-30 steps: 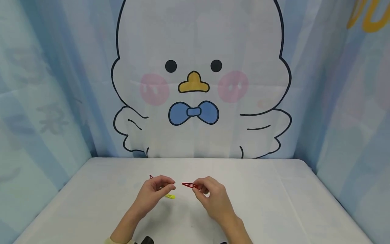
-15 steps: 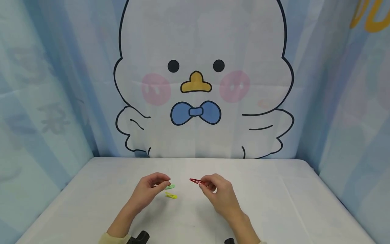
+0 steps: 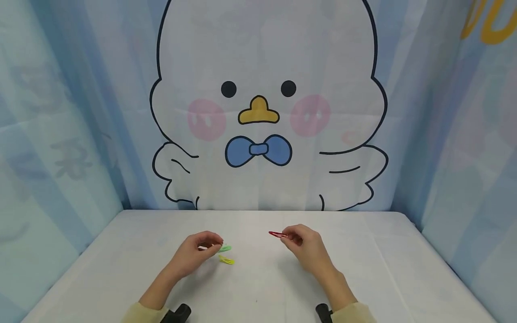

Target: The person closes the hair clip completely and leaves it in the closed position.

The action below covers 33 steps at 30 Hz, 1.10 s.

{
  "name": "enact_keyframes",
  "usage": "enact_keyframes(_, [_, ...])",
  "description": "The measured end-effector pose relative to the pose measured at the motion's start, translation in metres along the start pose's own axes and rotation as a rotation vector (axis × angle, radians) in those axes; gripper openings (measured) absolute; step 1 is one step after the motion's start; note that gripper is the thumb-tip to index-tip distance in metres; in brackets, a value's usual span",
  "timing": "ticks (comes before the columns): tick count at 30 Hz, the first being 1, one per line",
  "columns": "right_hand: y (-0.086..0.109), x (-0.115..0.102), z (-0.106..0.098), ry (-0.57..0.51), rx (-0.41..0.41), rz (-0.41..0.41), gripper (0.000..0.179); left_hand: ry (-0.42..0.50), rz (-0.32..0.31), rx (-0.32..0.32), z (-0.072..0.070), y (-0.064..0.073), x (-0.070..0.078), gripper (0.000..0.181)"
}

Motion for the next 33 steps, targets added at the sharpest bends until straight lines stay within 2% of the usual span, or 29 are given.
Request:
enact_keyframes(5, [-0.001, 0.030, 0.003, -0.061, -0.124, 0.206, 0.015, -0.046, -0.004, -0.033, 0.000, -0.004, -0.006, 0.015])
enact_keyframes(9, [0.000, 0.043, 0.003, -0.097, -0.163, 0.291, 0.013, -0.073, 0.003, -0.066, 0.000, -0.006, -0.007, 0.016])
enact_keyframes(17, [0.000, 0.063, 0.005, -0.080, -0.202, 0.338, 0.011, -0.153, 0.006, -0.138, 0.005, -0.011, -0.013, 0.015])
enact_keyframes(23, [0.003, 0.084, 0.006, -0.058, -0.246, 0.417, 0.009, -0.210, 0.008, -0.205, 0.012, -0.015, -0.012, 0.015])
enact_keyframes(33, [0.001, 0.100, 0.009, -0.049, -0.325, 0.455, 0.008, -0.244, -0.048, -0.303, 0.018, -0.020, -0.016, 0.019])
Point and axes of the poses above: each hand's wrist, its own y-axis away from the middle knuckle, its own z-axis out of the palm, x = y × z, the point moved 9 cm from there along -y, towards the middle knuckle, and after that the axes turned 10 degrees about -x, right-handed, at the moved point
